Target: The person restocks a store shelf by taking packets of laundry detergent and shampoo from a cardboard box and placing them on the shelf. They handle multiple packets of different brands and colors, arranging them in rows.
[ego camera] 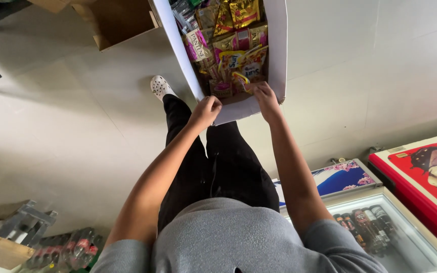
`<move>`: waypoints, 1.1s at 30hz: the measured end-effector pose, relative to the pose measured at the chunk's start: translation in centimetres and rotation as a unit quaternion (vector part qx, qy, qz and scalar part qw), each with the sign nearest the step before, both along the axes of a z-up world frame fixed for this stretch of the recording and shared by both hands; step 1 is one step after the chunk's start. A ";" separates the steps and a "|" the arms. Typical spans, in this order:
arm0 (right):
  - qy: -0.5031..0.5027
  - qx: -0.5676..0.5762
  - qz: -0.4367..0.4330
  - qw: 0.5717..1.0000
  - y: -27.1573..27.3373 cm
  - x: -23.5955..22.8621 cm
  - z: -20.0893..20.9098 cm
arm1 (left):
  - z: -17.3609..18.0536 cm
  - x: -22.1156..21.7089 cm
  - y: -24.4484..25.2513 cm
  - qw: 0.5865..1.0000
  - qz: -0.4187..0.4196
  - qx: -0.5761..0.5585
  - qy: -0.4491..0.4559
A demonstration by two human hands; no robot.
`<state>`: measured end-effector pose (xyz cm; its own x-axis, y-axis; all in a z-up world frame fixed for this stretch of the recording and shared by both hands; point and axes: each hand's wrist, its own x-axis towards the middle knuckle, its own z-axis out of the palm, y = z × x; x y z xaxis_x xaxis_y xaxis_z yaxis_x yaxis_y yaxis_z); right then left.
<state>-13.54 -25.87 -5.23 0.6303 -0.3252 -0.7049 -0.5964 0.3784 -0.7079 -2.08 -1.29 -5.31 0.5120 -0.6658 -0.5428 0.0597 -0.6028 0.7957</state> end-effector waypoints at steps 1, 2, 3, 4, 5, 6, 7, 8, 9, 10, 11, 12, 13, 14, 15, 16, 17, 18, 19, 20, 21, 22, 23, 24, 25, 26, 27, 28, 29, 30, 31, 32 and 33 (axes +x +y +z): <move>-0.002 -0.002 0.002 1.000 0.5 0.7 3.2 | -3.5 -1.3 0.2 1.000 0.002 -0.002 -0.002; -0.053 0.030 -0.007 0.998 1.0 1.3 6.4 | -6.9 -2.6 0.4 0.992 0.051 -0.037 0.107; -0.106 0.062 -0.016 0.992 1.5 2.0 9.6 | -10.3 -3.6 0.5 0.970 0.098 -0.072 0.212; -0.110 0.060 -0.013 0.992 2.1 2.0 11.0 | -8.5 -2.8 -0.3 0.970 0.100 -0.075 0.208; -0.128 0.062 -0.004 0.990 2.8 2.0 12.2 | -6.7 -1.9 -1.0 0.920 0.189 -0.095 0.329; -0.147 0.063 0.006 0.987 3.4 2.0 13.5 | -4.9 -1.0 -1.7 0.847 0.274 -0.112 0.441; -0.153 0.061 0.010 0.986 4.1 2.3 15.1 | -2.0 0.1 -2.5 0.849 0.274 -0.117 0.437; -0.182 0.098 0.002 0.978 4.9 2.6 16.7 | 1.0 1.3 -3.2 0.798 0.316 -0.152 0.490; -0.214 0.134 -0.004 0.968 5.6 3.1 18.3 | 3.9 2.7 -4.0 0.742 0.354 -0.189 0.537; -0.222 0.132 0.002 0.966 5.7 2.7 18.4 | 4.2 2.9 -4.5 0.745 0.353 -0.197 0.531; -0.248 0.145 0.036 0.957 5.7 2.5 18.5 | 4.5 3.3 -5.0 0.720 0.370 -0.225 0.542; -0.273 0.158 0.069 0.947 5.8 2.3 18.6 | 4.7 3.7 -5.5 0.694 0.386 -0.254 0.552; -0.283 0.154 0.075 0.944 5.7 2.4 17.7 | 6.8 4.7 -5.5 0.698 0.383 -0.262 0.545; -0.269 0.119 0.024 0.955 5.7 2.5 16.8 | 8.9 5.5 -5.5 0.756 0.371 -0.278 0.462; -0.256 0.083 -0.028 0.963 5.6 2.6 15.9 | 11.1 6.2 -5.6 0.805 0.356 -0.292 0.375; -0.267 0.079 -0.023 0.960 5.8 5.0 18.8 | 13.5 7.0 -5.2 0.807 0.353 -0.301 0.367; -0.235 0.081 -0.025 0.968 6.1 7.0 21.7 | 15.8 7.4 -4.9 0.872 0.301 -0.319 0.218; -0.202 0.081 -0.027 0.976 6.4 9.0 24.6 | 18.0 7.8 -4.5 0.912 0.242 -0.326 0.061; -0.210 0.077 -0.023 0.974 6.7 10.0 25.2 | 19.4 8.0 -4.1 0.910 0.242 -0.332 0.054; -0.195 0.105 -0.054 0.974 7.0 11.0 25.8 | 20.8 8.3 -3.8 0.921 0.211 -0.325 -0.035; -0.181 0.134 -0.083 0.971 7.5 12.0 26.3 | 22.0 8.4 -3.2 0.924 0.179 -0.314 -0.125; -0.189 0.132 -0.077 0.970 7.4 12.2 26.5 | 23.5 8.8 -3.1 0.921 0.181 -0.318 -0.134; -0.238 0.128 -0.070 0.960 7.6 12.4 26.9 | 25.1 9.0 -2.8 0.912 0.202 -0.347 -0.086; -0.285 0.124 -0.062 0.948 7.7 12.7 27.1 | 26.6 9.3 -2.4 0.899 0.222 -0.376 -0.038; -0.289 0.125 -0.057 0.947 7.6 12.8 26.7 | 26.0 9.6 -2.1 0.897 0.225 -0.377 -0.044; -0.290 0.113 -0.068 0.948 7.5 13.0 26.2 | 25.4 9.9 -1.8 0.863 0.262 -0.427 0.061; -0.289 0.100 -0.080 0.949 7.2 12.9 25.7 | 24.7 10.0 -1.6 0.814 0.294 -0.472 0.167; -0.292 0.102 -0.073 0.948 7.2 13.4 26.7 | 23.9 10.5 -1.3 0.813 0.298 -0.474 0.161; -0.306 0.101 -0.085 0.943 7.2 13.7 27.8 | 23.1 10.8 -0.9 0.779 0.313 -0.487 0.242; -0.319 0.101 -0.096 0.937 7.2 14.0 28.9 | 22.2 11.2 -0.6 0.738 0.325 -0.496 0.321; -0.320 0.102 -0.092 0.937 7.2 14.0 29.9 | 23.3 11.2 -0.1 0.737 0.327 -0.498 0.318; -0.320 0.123 -0.088 0.935 7.1 14.0 31.0 | 24.3 11.2 0.3 0.716 0.324 -0.497 0.368; -0.319 0.144 -0.085 0.933 7.0 14.1 32.1 | 25.4 11.4 0.6 0.692 0.319 -0.495 0.418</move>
<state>0.58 -18.86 26.90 0.9082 -0.3139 -0.2767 -0.0019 0.6581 -0.7530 9.33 -0.66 20.13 0.6554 -0.7065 -0.2670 0.7513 0.5736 0.3265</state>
